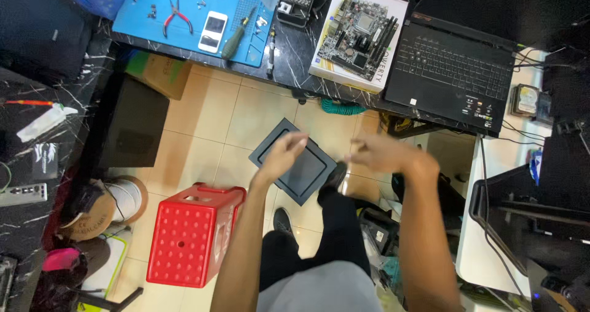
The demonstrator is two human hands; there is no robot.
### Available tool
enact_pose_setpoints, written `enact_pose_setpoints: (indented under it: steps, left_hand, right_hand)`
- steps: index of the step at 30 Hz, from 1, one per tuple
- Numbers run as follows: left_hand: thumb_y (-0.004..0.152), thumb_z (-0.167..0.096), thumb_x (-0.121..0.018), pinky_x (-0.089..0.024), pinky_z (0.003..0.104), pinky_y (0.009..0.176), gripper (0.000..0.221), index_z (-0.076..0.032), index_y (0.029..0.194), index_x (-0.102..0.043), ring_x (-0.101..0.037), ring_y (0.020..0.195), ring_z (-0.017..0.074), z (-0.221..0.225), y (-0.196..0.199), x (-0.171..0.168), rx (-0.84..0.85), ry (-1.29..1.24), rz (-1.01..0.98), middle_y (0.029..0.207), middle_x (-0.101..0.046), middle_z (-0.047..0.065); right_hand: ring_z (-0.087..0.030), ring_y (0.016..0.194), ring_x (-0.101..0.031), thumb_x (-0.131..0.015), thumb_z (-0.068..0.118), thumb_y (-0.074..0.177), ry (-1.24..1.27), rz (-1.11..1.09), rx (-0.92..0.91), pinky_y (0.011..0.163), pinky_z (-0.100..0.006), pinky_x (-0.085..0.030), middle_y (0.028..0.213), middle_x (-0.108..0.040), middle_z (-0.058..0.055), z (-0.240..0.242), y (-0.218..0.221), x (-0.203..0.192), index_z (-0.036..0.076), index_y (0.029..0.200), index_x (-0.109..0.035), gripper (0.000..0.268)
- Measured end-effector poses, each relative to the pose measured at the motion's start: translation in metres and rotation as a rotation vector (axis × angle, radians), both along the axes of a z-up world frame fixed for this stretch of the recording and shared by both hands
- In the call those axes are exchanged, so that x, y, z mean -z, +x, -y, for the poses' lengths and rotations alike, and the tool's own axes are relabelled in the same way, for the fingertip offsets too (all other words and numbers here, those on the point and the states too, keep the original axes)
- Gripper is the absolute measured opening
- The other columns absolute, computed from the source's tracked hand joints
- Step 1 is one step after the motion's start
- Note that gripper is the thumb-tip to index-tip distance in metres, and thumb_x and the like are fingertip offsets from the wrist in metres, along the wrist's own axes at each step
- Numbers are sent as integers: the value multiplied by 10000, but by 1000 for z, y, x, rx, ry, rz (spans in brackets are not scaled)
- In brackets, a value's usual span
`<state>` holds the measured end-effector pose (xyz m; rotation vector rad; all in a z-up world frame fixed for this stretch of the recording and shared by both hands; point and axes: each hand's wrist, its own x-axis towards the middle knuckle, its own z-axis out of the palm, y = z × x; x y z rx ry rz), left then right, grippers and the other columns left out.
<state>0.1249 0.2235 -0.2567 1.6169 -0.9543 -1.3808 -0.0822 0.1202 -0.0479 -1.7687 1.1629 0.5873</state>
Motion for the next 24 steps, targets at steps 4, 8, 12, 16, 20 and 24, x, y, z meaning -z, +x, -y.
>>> enact_pose_setpoints:
  steps: [4,8,12,16,20,24]
  left_hand:
    - [1018,-431,-628,-524,466,1006,372,-221,1322,-679,-634,1235,289,-20,-16,89,-20,205,42,1232,-712,102]
    - [1066,-405,-534,-479,504,1094,447,-144,1428,-557,-567,1323,325,-36,-33,149,-36,377,-3,1361,-628,139]
    - [1017,-397,-626,-380,512,1200,598,-57,1484,-473,-434,1451,344,-50,-35,248,-209,450,116,1505,-503,207]
    - [963,-402,-698,-346,546,1205,769,-16,1532,-355,-379,1471,386,-44,-25,307,-424,484,214,1542,-421,262]
    - [799,-496,-776,-240,464,1238,1111,-7,1564,-136,-258,1521,336,-41,-20,357,-920,391,102,1608,-254,240]
    - [821,-457,-649,-213,407,1250,1027,-98,1614,-104,-209,1565,257,-66,1,437,-1010,122,-175,1689,-181,147]
  right_hand:
    - [-516,1372,-486,-620,315,970,18,121,-47,1144,-600,-397,1476,-491,-377,-22,-25,95,-89,1488,-446,679]
    - [-415,1403,-503,-666,220,948,159,344,583,1143,-517,-435,1531,-472,-294,-48,-27,219,57,1553,-410,676]
    - [-425,1486,-368,-659,310,993,204,435,975,1201,-553,-337,1585,-347,-336,-73,-32,346,-29,1585,-259,791]
    - [-519,1504,-241,-689,461,979,166,437,1066,1223,-630,-254,1586,-240,-382,-96,-47,513,-23,1586,-192,922]
    - [-381,1436,-368,-717,543,847,-54,379,1247,1210,-481,-291,1505,-392,-279,-105,-26,611,-35,1502,-300,968]
    - [-208,1355,-563,-681,381,837,-124,623,1392,1179,-325,-380,1455,-615,-97,-107,-1,658,90,1451,-492,706]
